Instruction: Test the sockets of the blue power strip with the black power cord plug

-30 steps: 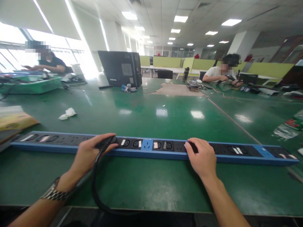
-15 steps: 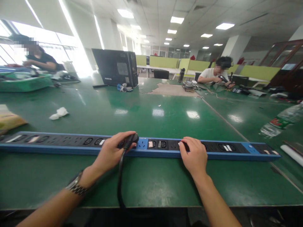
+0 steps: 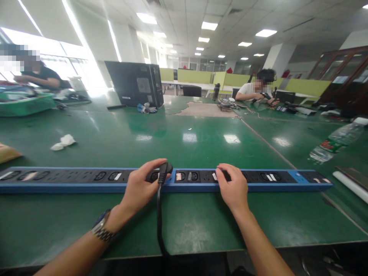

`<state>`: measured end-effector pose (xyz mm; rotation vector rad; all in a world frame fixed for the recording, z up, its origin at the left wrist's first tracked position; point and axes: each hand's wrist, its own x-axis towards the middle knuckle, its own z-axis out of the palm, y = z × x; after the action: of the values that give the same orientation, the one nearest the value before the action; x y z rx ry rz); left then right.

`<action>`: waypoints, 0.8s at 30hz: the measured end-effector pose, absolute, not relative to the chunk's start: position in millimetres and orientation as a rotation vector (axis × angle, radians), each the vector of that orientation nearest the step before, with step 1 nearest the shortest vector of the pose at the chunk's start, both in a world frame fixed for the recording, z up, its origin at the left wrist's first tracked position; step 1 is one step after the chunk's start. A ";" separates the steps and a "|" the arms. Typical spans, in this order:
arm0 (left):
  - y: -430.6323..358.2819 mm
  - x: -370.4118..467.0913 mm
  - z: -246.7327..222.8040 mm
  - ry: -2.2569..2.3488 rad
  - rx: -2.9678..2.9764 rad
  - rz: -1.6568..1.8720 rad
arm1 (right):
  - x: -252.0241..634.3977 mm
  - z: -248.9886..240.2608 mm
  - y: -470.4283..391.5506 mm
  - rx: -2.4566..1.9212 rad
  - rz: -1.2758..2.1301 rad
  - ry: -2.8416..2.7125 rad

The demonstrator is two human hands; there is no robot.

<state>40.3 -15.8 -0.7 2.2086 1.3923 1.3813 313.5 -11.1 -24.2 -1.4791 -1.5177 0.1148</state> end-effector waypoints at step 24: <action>-7.3 67.8 -8.1 1.449 2.539 0.933 | 291.6 34.4 -5.6 -1.897 0.115 -2.203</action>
<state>67.8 -7.3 -8.1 2.5390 1.4492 0.9328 291.6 -5.6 34.4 -1.8973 -2.2032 0.1149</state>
